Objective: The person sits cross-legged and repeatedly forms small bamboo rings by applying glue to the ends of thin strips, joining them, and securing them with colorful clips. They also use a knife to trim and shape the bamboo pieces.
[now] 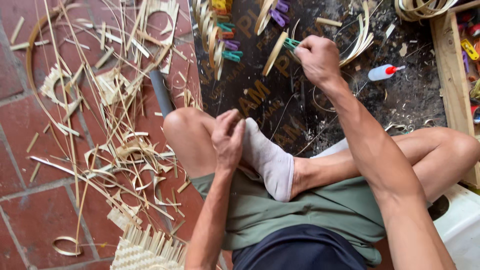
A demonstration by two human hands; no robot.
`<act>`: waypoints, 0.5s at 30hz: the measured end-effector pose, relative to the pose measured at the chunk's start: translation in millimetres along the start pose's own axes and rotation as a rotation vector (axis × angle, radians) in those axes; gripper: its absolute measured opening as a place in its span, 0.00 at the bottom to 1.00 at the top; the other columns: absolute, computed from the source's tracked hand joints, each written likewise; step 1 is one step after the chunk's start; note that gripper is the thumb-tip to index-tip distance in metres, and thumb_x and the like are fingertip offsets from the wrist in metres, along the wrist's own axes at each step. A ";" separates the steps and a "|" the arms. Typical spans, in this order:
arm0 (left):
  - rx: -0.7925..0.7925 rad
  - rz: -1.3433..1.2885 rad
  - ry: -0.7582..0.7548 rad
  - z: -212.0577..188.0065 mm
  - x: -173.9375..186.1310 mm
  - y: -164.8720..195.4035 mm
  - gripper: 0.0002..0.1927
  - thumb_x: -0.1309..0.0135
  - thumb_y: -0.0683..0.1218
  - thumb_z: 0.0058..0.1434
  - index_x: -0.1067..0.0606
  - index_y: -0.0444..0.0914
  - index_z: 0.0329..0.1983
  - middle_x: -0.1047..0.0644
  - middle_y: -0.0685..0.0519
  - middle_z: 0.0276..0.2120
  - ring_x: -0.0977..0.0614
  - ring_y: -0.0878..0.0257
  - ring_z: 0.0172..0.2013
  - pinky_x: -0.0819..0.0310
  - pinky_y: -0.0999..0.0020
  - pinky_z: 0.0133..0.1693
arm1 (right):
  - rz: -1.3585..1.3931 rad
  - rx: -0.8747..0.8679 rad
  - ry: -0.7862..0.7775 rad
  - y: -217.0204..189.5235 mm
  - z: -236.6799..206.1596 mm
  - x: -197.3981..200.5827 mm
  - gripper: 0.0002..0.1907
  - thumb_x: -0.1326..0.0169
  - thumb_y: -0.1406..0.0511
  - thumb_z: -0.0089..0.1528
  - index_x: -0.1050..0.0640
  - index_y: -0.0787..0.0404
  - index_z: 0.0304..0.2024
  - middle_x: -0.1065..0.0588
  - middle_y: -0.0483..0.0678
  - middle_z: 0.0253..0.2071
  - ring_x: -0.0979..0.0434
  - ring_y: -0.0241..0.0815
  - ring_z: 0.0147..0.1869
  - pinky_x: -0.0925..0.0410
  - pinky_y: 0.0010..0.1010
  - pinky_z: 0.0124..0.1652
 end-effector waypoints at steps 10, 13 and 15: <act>-0.048 0.117 -0.002 -8.6 -5.7 7.0 0.15 0.38 0.39 0.62 0.21 0.33 0.52 0.22 0.47 0.52 0.18 0.60 0.47 0.22 0.69 0.48 | 0.054 -0.250 -0.078 32.8 64.2 -39.9 0.09 0.38 0.61 0.57 0.14 0.58 0.35 0.17 0.49 0.33 0.18 0.42 0.34 0.27 0.38 0.40; -0.080 0.160 -0.019 -10.1 -8.0 13.5 0.15 0.38 0.39 0.62 0.21 0.33 0.52 0.22 0.46 0.52 0.18 0.58 0.49 0.22 0.67 0.50 | 0.118 -0.391 -0.110 30.3 60.8 -42.1 0.08 0.39 0.61 0.55 0.15 0.55 0.35 0.17 0.47 0.31 0.19 0.43 0.32 0.27 0.37 0.36; -0.101 0.186 -0.027 -10.0 -8.8 16.8 0.16 0.37 0.40 0.62 0.21 0.34 0.53 0.22 0.46 0.52 0.18 0.57 0.50 0.22 0.66 0.50 | 0.051 -0.325 -0.045 17.7 61.9 -36.4 0.07 0.40 0.62 0.55 0.14 0.56 0.32 0.17 0.47 0.30 0.19 0.43 0.31 0.28 0.37 0.34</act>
Point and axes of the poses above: each hand's wrist, its own z-axis towards the middle knuckle, its own x-axis out of the back of the hand, y = z × x, the point moved 8 cm from there along z, towards the middle knuckle
